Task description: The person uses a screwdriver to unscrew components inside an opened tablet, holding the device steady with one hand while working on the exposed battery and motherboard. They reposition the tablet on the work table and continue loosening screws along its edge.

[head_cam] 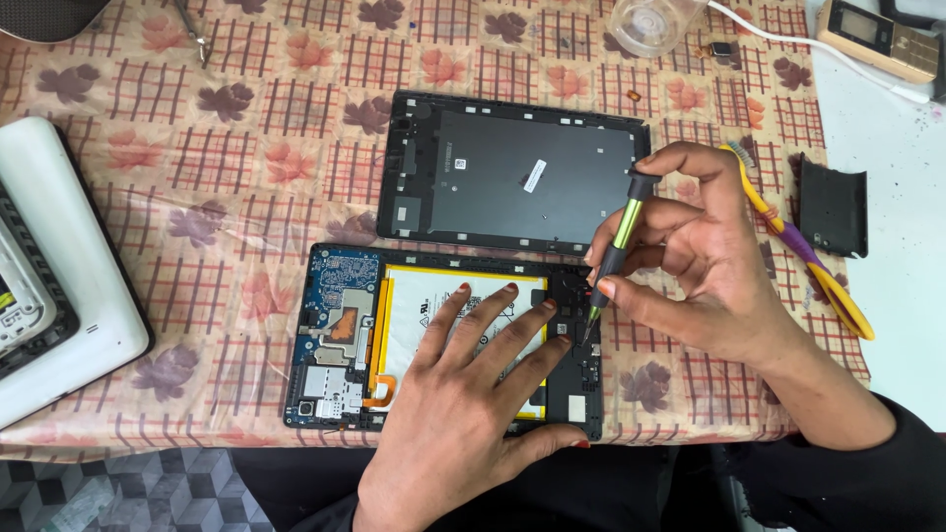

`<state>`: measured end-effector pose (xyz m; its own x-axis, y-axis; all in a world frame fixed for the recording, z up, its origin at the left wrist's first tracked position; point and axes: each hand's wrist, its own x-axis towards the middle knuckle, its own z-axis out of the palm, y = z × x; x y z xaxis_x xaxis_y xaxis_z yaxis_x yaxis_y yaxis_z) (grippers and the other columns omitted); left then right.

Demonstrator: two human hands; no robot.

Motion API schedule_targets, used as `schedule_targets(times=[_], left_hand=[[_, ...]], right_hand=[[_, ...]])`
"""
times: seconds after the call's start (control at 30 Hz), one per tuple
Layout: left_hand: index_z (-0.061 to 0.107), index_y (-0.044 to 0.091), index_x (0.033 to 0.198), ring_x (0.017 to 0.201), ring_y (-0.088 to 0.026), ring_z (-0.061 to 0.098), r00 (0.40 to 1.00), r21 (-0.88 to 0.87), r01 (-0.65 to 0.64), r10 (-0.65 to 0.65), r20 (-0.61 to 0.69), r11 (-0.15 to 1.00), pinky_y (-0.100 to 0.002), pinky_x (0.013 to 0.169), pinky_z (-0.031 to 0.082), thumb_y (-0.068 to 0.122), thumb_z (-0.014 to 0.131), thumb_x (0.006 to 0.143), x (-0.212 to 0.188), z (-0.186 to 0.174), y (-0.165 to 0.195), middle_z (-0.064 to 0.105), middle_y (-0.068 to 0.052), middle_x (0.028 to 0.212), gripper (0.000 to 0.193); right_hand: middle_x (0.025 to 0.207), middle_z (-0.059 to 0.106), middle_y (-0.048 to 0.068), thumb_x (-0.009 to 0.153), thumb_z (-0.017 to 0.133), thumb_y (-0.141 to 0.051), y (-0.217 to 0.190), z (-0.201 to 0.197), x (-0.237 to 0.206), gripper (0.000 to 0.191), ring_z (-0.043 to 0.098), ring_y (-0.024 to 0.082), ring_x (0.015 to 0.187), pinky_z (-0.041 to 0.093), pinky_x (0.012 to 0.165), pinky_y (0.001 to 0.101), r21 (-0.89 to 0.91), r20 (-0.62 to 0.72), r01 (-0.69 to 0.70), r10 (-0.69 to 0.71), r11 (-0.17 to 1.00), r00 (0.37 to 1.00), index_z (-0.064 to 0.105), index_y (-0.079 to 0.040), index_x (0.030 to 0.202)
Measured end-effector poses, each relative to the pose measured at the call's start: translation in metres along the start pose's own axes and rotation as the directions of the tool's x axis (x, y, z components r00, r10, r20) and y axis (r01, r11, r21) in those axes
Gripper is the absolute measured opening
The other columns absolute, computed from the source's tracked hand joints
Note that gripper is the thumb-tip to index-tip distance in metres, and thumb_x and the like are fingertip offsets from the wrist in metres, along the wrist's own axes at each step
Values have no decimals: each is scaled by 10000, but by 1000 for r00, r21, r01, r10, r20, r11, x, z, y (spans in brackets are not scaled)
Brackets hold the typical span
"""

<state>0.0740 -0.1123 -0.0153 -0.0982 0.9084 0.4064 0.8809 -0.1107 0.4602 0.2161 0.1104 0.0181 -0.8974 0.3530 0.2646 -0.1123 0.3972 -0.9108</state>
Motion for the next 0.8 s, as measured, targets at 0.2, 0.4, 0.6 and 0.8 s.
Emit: schedule_targets(times=[0.2, 0.4, 0.6, 0.8], left_hand=[[719, 199, 1287, 1415, -350, 441, 1000, 24, -21, 21, 3, 999, -608, 1193, 285, 624, 661, 881, -1, 0, 0, 577, -82, 1439, 590], [726, 188, 1254, 1415, -354, 437, 1000, 15, -13, 13, 17, 1000, -614, 1189, 284, 623, 663, 879, 0, 0, 0, 576, -84, 1433, 578], [723, 181, 1256, 1413, -354, 437, 1000, 10, -10, 10, 19, 1000, -617, 1185, 285, 620, 669, 873, 0, 1, 0, 577, -85, 1432, 585], [710, 163, 1277, 1414, -350, 441, 1000, 13, -10, 10, 12, 1000, -614, 1187, 288, 618, 672, 874, 0, 0, 0, 579, -85, 1432, 608]], right_hand=[[1038, 722, 172, 882, 734, 78, -1, 1, 0, 770, 750, 192, 942, 657, 756, 270, -17, -5, -8, 8, 1000, 1000, 255, -145, 1442], [1016, 713, 158, 866, 747, 79, -1, 2, 2, 796, 742, 175, 918, 638, 714, 249, -34, -19, -35, 35, 999, 999, 268, -128, 1467], [1011, 712, 151, 866, 766, 64, -1, 3, 3, 803, 739, 169, 899, 646, 705, 244, -35, -23, -38, 37, 999, 999, 275, -115, 1476], [1007, 712, 143, 871, 761, 63, -1, 2, 5, 805, 739, 166, 897, 642, 721, 247, -56, -37, -54, 52, 997, 998, 269, -115, 1483]])
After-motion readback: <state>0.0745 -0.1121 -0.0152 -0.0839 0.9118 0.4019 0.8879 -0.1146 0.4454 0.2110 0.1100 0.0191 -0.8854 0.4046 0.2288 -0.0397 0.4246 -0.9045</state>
